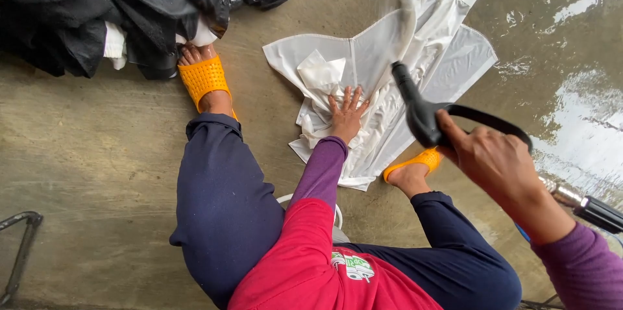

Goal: The person sits on a low stool and uses a high-pressure water spray gun to clean a white garment laid out on the concrete floor. They hold the fabric with one hand while spraying it with the other, moving the nozzle across the material to rinse it.

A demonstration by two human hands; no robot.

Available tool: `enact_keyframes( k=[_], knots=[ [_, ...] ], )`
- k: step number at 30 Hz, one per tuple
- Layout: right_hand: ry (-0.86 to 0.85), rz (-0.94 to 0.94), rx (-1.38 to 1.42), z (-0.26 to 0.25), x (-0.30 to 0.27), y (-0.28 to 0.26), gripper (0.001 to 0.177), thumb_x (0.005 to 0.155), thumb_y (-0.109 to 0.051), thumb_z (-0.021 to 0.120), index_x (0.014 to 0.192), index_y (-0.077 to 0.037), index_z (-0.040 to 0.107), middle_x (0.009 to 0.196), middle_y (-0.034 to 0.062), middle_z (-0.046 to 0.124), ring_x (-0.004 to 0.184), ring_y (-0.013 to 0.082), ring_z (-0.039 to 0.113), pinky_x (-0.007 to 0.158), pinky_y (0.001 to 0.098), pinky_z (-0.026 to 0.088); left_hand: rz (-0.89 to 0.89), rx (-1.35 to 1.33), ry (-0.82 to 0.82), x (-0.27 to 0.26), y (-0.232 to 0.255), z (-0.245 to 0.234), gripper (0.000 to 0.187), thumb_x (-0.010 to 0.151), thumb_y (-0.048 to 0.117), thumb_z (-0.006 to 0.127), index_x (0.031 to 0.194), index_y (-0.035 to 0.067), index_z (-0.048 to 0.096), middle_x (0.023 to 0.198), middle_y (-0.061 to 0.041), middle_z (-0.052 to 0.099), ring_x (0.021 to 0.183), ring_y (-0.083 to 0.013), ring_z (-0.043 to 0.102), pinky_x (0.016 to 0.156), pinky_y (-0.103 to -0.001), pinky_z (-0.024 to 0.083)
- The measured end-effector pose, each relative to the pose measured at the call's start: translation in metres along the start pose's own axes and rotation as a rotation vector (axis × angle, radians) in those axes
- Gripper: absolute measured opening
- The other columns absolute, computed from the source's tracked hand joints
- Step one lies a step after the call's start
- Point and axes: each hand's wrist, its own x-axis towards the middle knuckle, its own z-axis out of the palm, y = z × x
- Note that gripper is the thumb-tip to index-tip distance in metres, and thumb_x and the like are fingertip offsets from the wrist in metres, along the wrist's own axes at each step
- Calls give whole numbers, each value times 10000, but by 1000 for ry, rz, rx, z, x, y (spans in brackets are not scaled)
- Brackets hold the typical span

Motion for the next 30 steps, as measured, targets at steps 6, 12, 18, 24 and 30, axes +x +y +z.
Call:
enact_keyframes(
  k=[6,12,18,24,30],
  knots=[
    [-22,-138,262,-35,-3,-14,720,935,-704,412,1547,-324,422,654,-14,581,526,161,666,417,329,467,7,-15,-122,5,1,-2,557,1022,235,394,1579,247,383,1734,-22,120,1557,-426,-191,1111,-853,-68],
    [-56,33,26,14,6,5,726,974,-721,371,1599,-357,436,575,-81,629,440,112,655,388,301,432,3,-11,-15,4,1,3,770,1021,106,398,1652,407,76,1679,-55,-287,1523,-395,-290,1115,-841,-56],
    [-50,-61,217,-23,2,-4,665,988,-583,439,1598,-321,393,661,-19,605,517,173,684,391,344,459,3,24,8,-3,1,-3,787,1020,143,419,1652,408,32,1704,-53,-238,1550,-381,-235,1126,-829,-19],
    [-72,63,-43,8,26,23,674,1032,-720,310,1572,-330,411,581,-106,674,356,73,604,338,270,438,8,-4,-6,3,1,3,780,1013,121,414,1654,403,70,1692,-58,-263,1533,-392,-270,1111,-843,-39],
    [-119,143,-25,-7,17,18,746,1031,-718,323,1643,-294,374,614,-56,699,386,105,646,361,259,497,10,-6,23,3,2,4,774,1008,101,398,1650,413,99,1691,-51,-257,1533,-396,-265,1115,-840,-48]
  ],
)
